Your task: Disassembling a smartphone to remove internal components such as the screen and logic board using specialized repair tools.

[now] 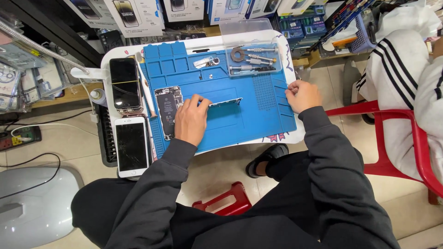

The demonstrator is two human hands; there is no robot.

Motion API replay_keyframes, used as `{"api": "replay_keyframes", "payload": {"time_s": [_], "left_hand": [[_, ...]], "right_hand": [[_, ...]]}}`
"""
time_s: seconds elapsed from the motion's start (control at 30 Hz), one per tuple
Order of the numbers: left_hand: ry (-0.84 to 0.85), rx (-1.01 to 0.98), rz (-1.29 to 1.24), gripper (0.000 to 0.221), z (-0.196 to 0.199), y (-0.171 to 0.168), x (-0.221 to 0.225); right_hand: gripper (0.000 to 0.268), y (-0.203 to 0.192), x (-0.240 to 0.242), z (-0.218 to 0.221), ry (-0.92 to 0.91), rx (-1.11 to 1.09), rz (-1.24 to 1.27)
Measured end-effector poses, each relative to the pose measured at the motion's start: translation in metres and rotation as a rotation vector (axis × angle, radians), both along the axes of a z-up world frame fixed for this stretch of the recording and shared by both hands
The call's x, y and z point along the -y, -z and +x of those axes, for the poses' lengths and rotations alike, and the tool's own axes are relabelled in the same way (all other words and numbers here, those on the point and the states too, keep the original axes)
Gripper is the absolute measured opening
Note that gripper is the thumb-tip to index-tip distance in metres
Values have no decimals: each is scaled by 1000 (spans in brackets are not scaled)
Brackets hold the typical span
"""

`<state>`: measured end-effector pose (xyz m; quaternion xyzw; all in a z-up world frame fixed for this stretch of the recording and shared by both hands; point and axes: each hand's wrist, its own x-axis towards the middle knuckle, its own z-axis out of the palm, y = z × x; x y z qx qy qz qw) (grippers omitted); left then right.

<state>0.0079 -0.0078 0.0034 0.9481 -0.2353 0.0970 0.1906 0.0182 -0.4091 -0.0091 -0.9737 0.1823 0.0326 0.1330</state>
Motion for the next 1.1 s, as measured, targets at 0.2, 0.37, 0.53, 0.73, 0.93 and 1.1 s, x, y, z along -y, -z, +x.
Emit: {"api": "replay_keyframes", "payload": {"time_s": [0.2,0.37,0.53,0.73,0.93,1.1], "left_hand": [[17,-25,-34,14,1,-1,0],[21,-23,-44,15,4,1,0],[13,-25,-69,17,5,2,-1],[44,-52,-11,25,6,11,-4],[37,-44,-53,33,9,2,-2],[36,9,-32,33,13,6,0]], "right_hand": [[19,10,-1,2,6,30,-33],[18,-7,-10,-5,-19,148,-38],[15,-55,-67,-28,-231,732,249],[54,-64,-159,-68,-446,494,854],[52,-33,-162,-60,-618,296,447],[8,-57,-177,-53,-794,125,334]]}}
